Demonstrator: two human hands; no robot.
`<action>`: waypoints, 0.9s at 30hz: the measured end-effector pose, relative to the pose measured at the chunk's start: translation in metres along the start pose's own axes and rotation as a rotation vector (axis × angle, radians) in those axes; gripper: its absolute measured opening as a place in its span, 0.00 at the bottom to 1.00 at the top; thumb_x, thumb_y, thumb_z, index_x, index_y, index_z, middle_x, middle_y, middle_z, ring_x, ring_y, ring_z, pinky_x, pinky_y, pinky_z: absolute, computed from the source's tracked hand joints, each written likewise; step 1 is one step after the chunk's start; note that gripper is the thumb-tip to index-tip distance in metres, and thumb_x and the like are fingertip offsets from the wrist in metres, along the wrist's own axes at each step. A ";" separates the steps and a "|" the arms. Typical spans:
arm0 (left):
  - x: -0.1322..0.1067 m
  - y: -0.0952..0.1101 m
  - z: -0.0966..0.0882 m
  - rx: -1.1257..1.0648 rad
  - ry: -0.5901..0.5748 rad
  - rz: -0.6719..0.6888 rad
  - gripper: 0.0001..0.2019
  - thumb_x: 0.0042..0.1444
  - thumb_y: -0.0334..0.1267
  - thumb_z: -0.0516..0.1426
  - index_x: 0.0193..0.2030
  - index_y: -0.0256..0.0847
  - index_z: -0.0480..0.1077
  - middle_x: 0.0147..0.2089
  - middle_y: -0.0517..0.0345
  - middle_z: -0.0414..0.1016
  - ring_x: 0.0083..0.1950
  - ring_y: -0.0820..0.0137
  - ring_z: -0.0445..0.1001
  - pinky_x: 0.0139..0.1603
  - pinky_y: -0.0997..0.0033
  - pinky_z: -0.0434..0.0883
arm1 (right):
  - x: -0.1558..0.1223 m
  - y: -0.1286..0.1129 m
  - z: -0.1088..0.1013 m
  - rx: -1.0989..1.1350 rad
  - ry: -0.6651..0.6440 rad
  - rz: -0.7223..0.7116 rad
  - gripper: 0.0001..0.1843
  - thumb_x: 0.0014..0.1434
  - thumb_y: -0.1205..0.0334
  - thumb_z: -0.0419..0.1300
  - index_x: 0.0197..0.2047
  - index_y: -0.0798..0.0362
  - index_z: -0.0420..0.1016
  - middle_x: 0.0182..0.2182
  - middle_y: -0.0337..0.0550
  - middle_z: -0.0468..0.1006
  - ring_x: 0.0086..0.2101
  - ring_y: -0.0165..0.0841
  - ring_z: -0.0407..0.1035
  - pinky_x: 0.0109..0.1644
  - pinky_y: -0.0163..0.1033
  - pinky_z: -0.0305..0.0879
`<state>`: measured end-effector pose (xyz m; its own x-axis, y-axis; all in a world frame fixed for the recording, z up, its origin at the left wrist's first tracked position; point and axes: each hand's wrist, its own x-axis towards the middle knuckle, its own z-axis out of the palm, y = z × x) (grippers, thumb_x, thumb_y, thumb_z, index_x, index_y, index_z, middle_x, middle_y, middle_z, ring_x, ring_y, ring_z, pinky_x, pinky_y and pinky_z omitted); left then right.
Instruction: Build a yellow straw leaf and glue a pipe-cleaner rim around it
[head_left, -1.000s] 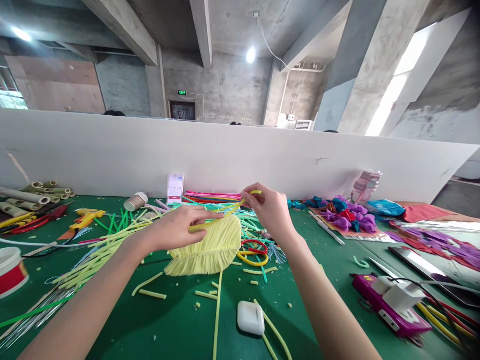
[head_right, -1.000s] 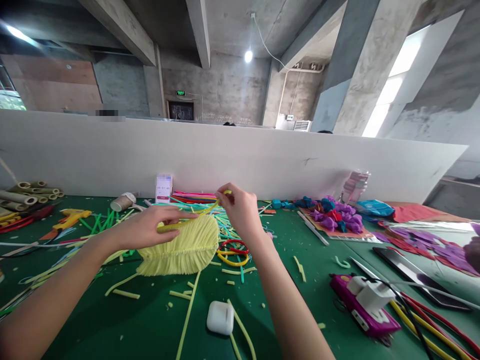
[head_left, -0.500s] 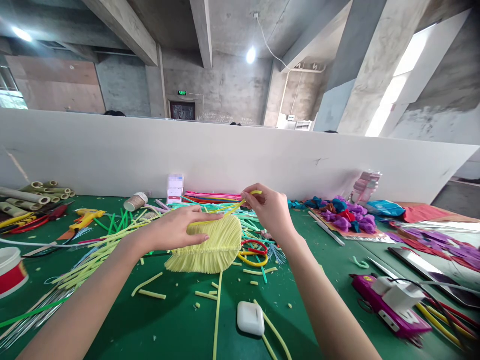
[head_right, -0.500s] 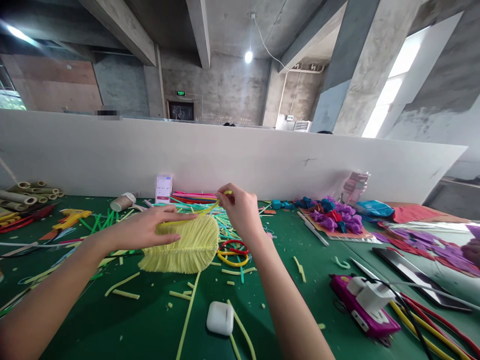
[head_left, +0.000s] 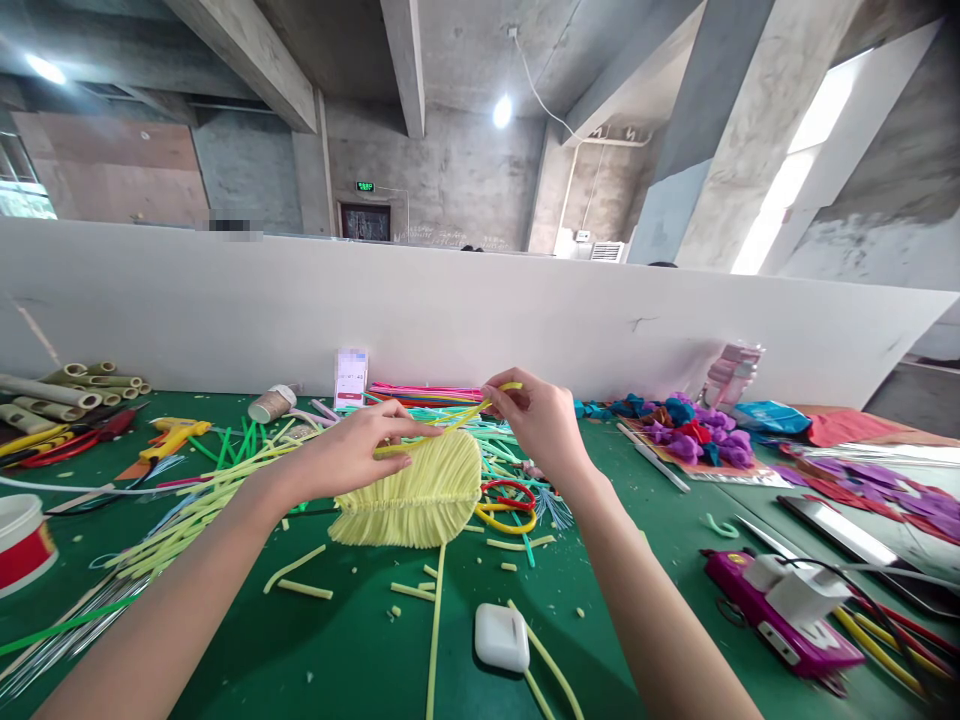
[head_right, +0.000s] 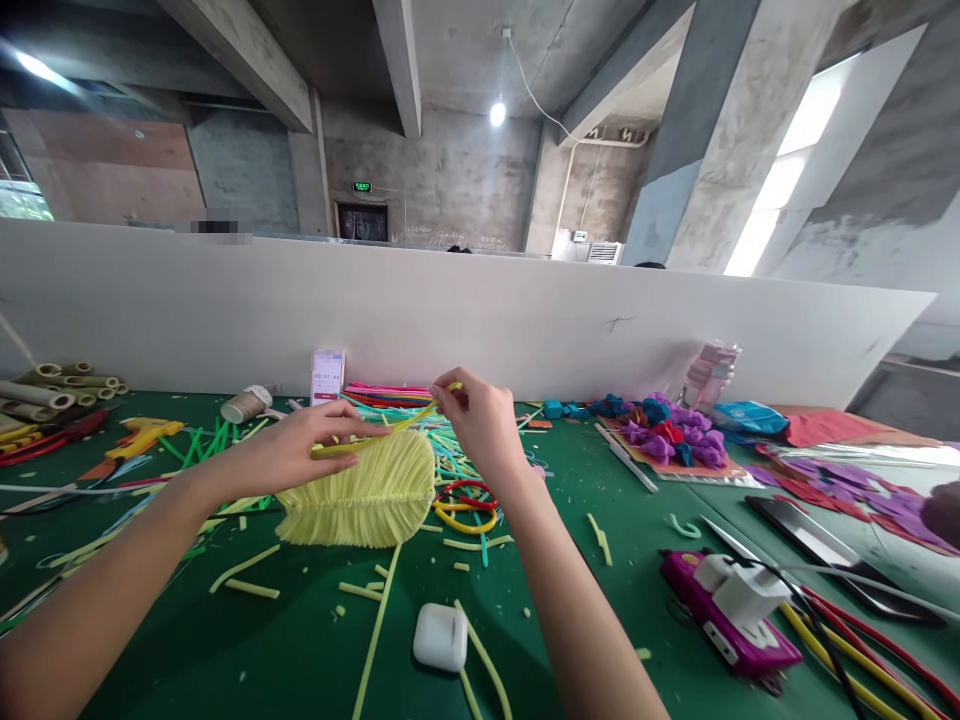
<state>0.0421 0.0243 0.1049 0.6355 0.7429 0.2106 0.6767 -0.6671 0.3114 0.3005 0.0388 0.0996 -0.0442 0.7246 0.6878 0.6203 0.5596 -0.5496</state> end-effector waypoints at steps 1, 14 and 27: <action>0.000 -0.001 0.000 -0.007 0.003 -0.003 0.23 0.64 0.44 0.51 0.66 0.60 0.63 0.53 0.54 0.66 0.44 0.65 0.72 0.45 0.68 0.67 | 0.000 0.000 0.000 0.003 -0.001 0.001 0.09 0.62 0.54 0.60 0.35 0.50 0.75 0.23 0.37 0.80 0.27 0.31 0.77 0.32 0.33 0.65; 0.001 0.003 0.000 -0.032 0.027 0.016 0.22 0.62 0.40 0.54 0.63 0.58 0.67 0.56 0.54 0.66 0.48 0.64 0.72 0.46 0.66 0.69 | 0.000 0.000 0.000 -0.017 -0.012 0.004 0.10 0.62 0.53 0.59 0.36 0.49 0.76 0.23 0.37 0.81 0.26 0.32 0.77 0.33 0.34 0.66; -0.001 0.006 -0.001 0.004 0.040 0.016 0.23 0.61 0.41 0.56 0.62 0.62 0.66 0.60 0.55 0.64 0.55 0.59 0.70 0.54 0.58 0.68 | -0.001 -0.005 -0.001 -0.004 -0.015 -0.002 0.09 0.62 0.54 0.60 0.35 0.50 0.76 0.24 0.38 0.81 0.26 0.32 0.77 0.33 0.34 0.67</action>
<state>0.0450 0.0199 0.1073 0.6306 0.7339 0.2523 0.6683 -0.6788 0.3043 0.2982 0.0346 0.1021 -0.0567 0.7296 0.6815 0.6232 0.5592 -0.5467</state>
